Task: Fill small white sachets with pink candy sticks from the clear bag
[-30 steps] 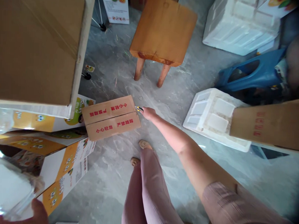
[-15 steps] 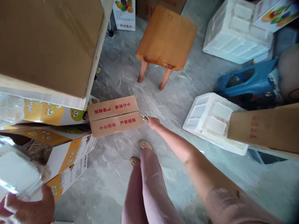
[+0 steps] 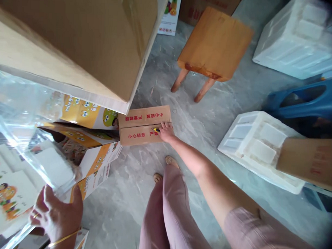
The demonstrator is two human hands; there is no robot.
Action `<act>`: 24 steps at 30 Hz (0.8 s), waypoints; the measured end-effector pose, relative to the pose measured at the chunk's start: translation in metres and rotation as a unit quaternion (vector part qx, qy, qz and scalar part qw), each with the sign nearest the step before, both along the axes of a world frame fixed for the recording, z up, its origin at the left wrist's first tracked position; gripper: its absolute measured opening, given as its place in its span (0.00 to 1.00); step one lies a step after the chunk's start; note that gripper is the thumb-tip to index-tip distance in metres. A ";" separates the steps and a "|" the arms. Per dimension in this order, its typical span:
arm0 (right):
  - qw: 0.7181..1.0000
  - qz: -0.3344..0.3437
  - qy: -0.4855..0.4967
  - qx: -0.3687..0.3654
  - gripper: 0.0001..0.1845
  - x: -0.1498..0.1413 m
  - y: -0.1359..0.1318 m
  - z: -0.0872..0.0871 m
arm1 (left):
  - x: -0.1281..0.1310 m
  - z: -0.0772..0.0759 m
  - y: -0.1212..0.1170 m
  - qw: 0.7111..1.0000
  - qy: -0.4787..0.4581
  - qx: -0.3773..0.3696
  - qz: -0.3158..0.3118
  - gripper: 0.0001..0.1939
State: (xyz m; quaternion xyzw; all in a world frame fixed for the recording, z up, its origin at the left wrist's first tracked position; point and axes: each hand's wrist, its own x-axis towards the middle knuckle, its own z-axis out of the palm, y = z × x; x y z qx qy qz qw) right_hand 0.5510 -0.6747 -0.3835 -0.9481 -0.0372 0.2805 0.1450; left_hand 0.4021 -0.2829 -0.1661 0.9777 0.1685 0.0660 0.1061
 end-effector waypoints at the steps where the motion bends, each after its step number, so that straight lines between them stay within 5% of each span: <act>1: 1.000 0.000 0.001 -0.001 0.23 0.005 0.003 -0.002 | -0.004 0.005 -0.001 0.999 -0.017 0.032 -0.024 0.52; 5: 1.000 -0.010 0.018 0.016 0.26 0.030 -0.006 0.000 | -0.030 0.015 -0.020 0.981 -0.135 0.080 -0.113 0.47; 7: 0.999 -0.018 0.031 0.034 0.27 0.031 -0.012 0.006 | -0.035 0.002 -0.047 0.988 -0.121 -0.002 -0.101 0.34; 9: 0.998 -0.028 0.037 0.048 0.29 0.013 -0.014 0.014 | -0.028 -0.025 -0.083 0.984 -0.008 -0.179 -0.016 0.25; 10: 0.997 -0.034 0.037 0.052 0.29 -0.001 -0.014 0.019 | -0.019 -0.042 -0.103 0.958 0.057 -0.273 0.070 0.25; 12: 0.997 -0.047 0.038 0.052 0.29 -0.035 -0.012 0.027 | 0.006 -0.081 -0.138 0.823 0.238 -0.454 0.245 0.30; 13: 0.996 -0.053 0.040 0.051 0.29 -0.050 -0.011 0.030 | 0.020 -0.101 -0.151 0.788 0.280 -0.478 0.270 0.33; 18: 0.994 -0.039 0.047 0.086 0.22 -0.075 -0.011 0.032 | 0.070 -0.170 -0.182 0.718 0.372 -0.518 0.278 0.35; 24: 0.989 -0.076 0.056 0.113 0.21 -0.027 -0.019 0.038 | 0.094 -0.181 -0.177 0.729 0.396 -0.494 0.260 0.26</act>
